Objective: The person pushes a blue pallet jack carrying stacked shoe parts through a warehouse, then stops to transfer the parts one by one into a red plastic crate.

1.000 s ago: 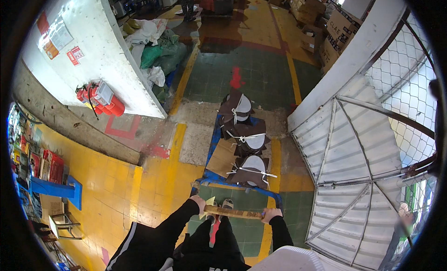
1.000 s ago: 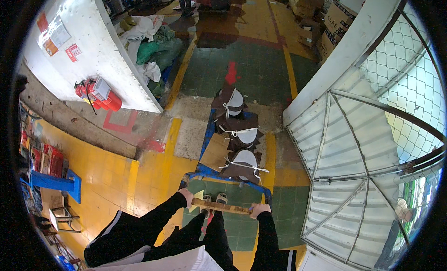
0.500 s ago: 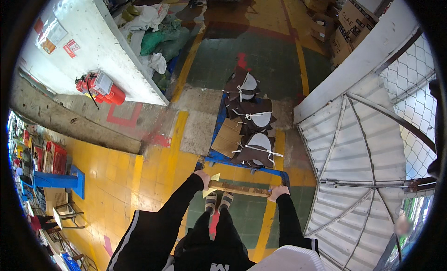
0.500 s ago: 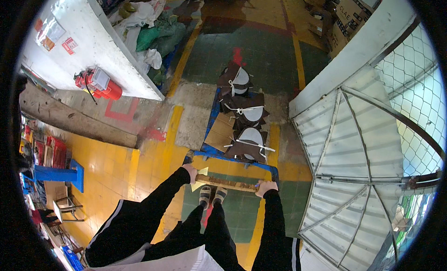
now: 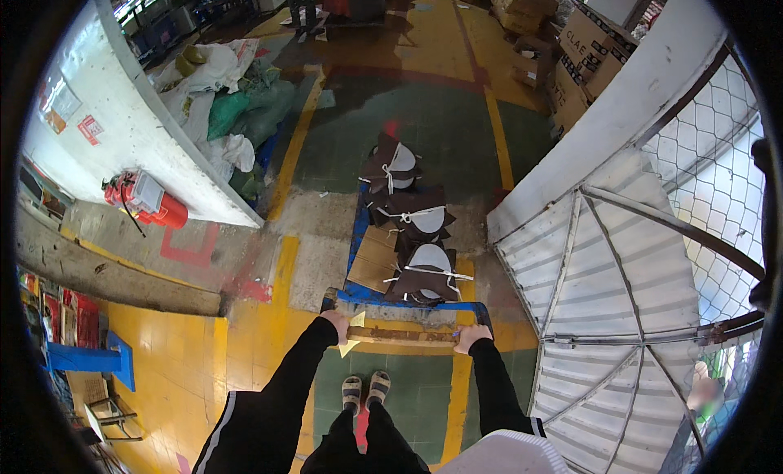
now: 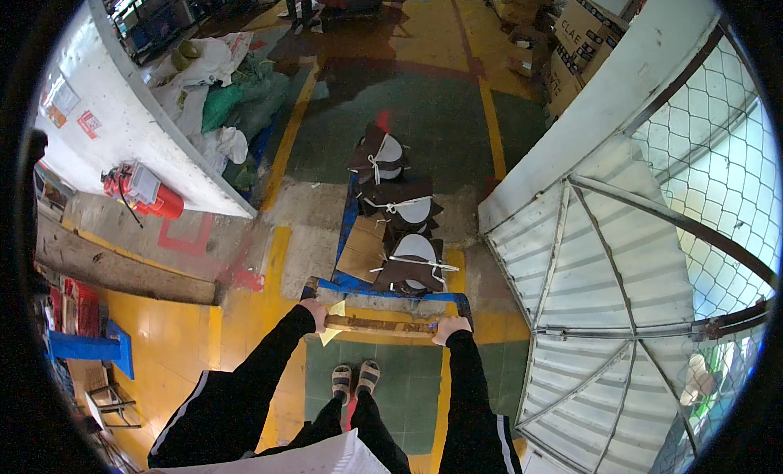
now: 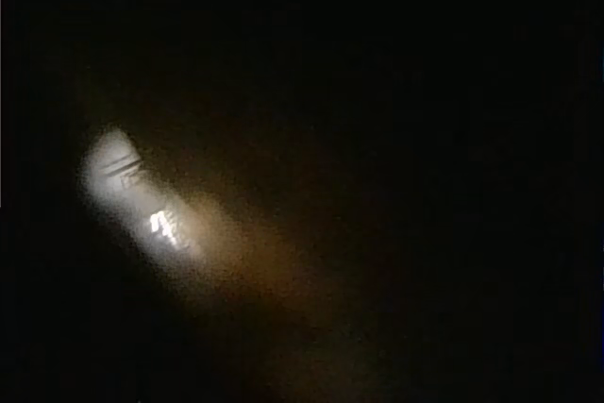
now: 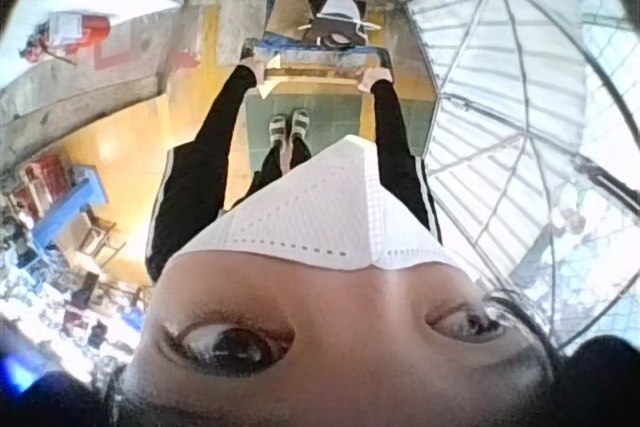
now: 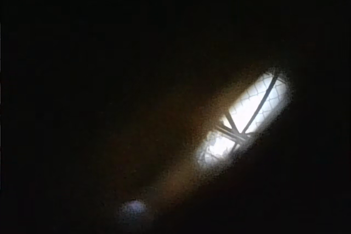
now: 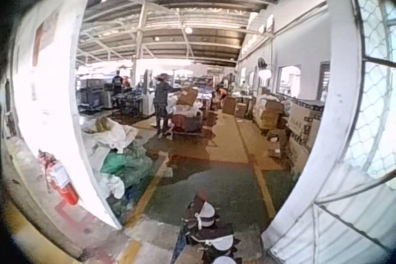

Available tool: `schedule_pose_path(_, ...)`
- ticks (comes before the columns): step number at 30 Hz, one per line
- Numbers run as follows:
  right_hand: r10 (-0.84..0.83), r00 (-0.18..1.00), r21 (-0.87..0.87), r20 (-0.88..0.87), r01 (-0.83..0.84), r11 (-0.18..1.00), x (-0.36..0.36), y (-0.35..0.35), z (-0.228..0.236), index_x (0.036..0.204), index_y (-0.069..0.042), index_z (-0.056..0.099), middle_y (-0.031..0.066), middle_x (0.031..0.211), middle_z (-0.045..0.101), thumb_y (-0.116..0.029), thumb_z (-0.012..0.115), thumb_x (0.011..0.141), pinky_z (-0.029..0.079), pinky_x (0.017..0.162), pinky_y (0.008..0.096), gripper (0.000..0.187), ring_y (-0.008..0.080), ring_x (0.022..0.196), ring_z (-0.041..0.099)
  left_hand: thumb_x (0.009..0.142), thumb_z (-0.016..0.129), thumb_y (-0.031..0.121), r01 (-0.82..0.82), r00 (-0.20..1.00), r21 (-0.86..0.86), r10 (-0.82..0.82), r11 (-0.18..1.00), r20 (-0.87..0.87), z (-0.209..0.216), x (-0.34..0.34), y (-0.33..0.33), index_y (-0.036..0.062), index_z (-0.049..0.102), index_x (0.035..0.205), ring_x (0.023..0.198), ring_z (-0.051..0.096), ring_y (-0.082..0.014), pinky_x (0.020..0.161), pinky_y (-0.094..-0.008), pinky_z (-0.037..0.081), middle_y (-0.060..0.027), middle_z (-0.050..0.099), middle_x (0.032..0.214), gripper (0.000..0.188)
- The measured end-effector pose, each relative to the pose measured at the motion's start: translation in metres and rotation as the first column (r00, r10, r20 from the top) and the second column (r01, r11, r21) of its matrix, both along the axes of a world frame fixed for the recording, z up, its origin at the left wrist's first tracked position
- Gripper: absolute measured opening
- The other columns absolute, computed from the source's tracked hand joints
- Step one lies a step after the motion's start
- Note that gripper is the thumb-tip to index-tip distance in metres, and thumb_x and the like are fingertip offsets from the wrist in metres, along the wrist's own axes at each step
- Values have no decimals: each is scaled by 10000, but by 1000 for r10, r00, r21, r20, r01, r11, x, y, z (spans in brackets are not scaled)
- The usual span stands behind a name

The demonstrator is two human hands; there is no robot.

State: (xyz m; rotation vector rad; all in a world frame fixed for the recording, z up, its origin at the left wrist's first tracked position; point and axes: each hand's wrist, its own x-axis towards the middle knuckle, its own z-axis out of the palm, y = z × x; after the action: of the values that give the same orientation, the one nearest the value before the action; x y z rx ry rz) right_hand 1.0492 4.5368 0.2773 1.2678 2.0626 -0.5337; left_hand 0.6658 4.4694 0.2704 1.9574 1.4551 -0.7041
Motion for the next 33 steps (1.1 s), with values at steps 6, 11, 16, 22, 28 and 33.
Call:
schedule_pose_path(6,20,999,4,-27,-20,1000,-12,64,20,1148,-110,558,136,1030,634,-353,588,722,495,803,407,491,277,974,607,603,648,293,-13,1000,14,14,1000,-22,-1,-8,60,73,681,798,820,629,-306,732,-401,502,-134,663,824,296)
schedule_pose_path(11,13,1000,-9,9,-13,1000,-25,114,16,1147,-116,556,134,1035,631,-353,580,737,494,803,412,474,279,977,603,605,640,241,-22,998,-27,21,999,-53,13,-14,122,54,683,786,837,637,-295,743,-394,505,-151,665,838,264)
schedule_pose_path(16,11,1000,-11,4,-11,1000,-35,161,6,1135,-115,565,126,1011,640,-371,576,751,495,798,411,462,281,953,612,611,630,245,38,999,23,-38,999,11,9,-32,166,48,687,778,828,644,-291,729,-394,506,-156,668,820,265)
schedule_pose_path(22,23,993,-115,117,-9,993,-60,227,3,1085,-122,586,122,962,652,-430,585,751,495,784,405,454,279,917,622,588,633,274,58,998,-97,-59,994,-12,-6,-53,228,65,681,749,788,632,-315,716,-407,495,-153,659,774,268)
schedule_pose_path(28,-12,1000,-78,-5,12,997,-70,284,-1,1092,-127,568,105,907,665,-448,596,721,506,744,412,491,283,866,638,600,625,280,99,995,-56,-97,994,22,-12,-68,291,60,678,747,807,628,-311,729,-405,486,-149,659,804,269)
schedule_pose_path(33,-10,998,-169,-60,0,986,-90,344,-9,1069,-109,547,107,886,660,-431,593,724,495,706,426,474,289,847,637,580,632,294,125,992,-13,-125,992,31,-29,-96,338,65,685,731,750,638,-307,691,-401,502,-134,660,751,280)
